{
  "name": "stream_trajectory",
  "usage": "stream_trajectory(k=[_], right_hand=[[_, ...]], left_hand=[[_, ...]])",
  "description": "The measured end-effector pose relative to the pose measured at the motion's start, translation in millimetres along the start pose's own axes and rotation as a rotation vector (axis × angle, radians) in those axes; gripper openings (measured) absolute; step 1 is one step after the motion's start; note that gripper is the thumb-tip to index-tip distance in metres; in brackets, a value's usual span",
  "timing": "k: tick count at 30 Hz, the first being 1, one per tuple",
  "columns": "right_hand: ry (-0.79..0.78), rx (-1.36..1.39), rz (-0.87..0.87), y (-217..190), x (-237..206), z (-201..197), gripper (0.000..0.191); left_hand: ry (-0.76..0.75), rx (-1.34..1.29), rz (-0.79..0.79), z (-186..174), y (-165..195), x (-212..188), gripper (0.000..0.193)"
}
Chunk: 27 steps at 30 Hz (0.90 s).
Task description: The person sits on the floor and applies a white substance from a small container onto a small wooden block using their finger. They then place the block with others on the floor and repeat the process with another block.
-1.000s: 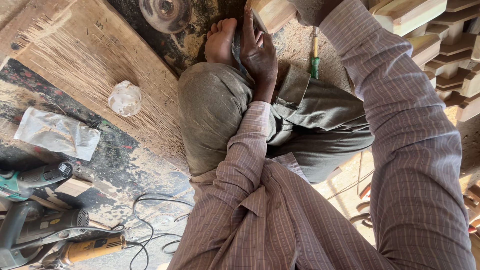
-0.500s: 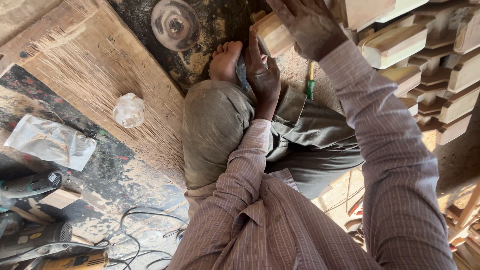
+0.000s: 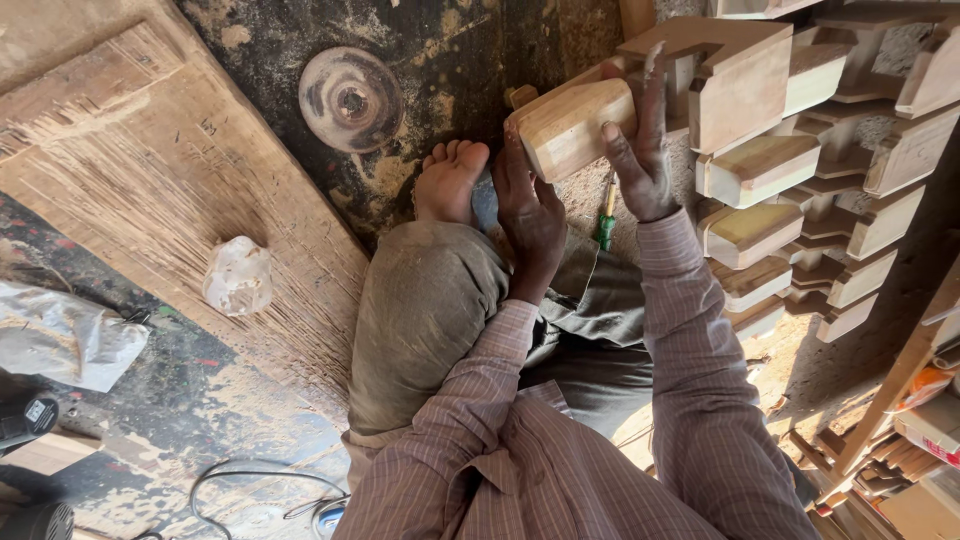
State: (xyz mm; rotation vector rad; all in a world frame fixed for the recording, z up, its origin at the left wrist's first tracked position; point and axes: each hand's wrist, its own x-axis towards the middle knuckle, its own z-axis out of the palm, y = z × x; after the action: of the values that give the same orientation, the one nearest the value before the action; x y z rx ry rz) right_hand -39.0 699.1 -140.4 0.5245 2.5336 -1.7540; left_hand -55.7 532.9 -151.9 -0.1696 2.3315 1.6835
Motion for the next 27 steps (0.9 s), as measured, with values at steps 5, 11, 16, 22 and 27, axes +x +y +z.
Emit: stream_trajectory(k=[5, 11, 16, 22, 27], right_hand=[[0.083, -0.039, 0.007, 21.6, -7.6, 10.0, 0.079], [0.101, -0.031, 0.056, 16.5, -5.8, 14.1, 0.073], [0.128, 0.005, 0.068, 13.7, -5.4, 16.9, 0.069], [0.164, -0.061, 0.054, 18.1, -7.4, 17.4, 0.066], [0.174, -0.094, 0.073, 23.9, -7.1, 15.8, 0.067]], left_hand=[[-0.02, -0.001, -0.026, 1.7, -1.2, 0.9, 0.072], [0.001, 0.011, -0.023, 4.5, -1.9, 1.4, 0.072], [-0.024, 0.044, -0.058, 5.5, -2.5, 0.6, 0.07], [-0.056, 0.061, -0.067, 5.1, -2.7, 0.3, 0.07], [-0.029, 0.066, -0.022, 5.3, -0.8, 0.2, 0.07]])
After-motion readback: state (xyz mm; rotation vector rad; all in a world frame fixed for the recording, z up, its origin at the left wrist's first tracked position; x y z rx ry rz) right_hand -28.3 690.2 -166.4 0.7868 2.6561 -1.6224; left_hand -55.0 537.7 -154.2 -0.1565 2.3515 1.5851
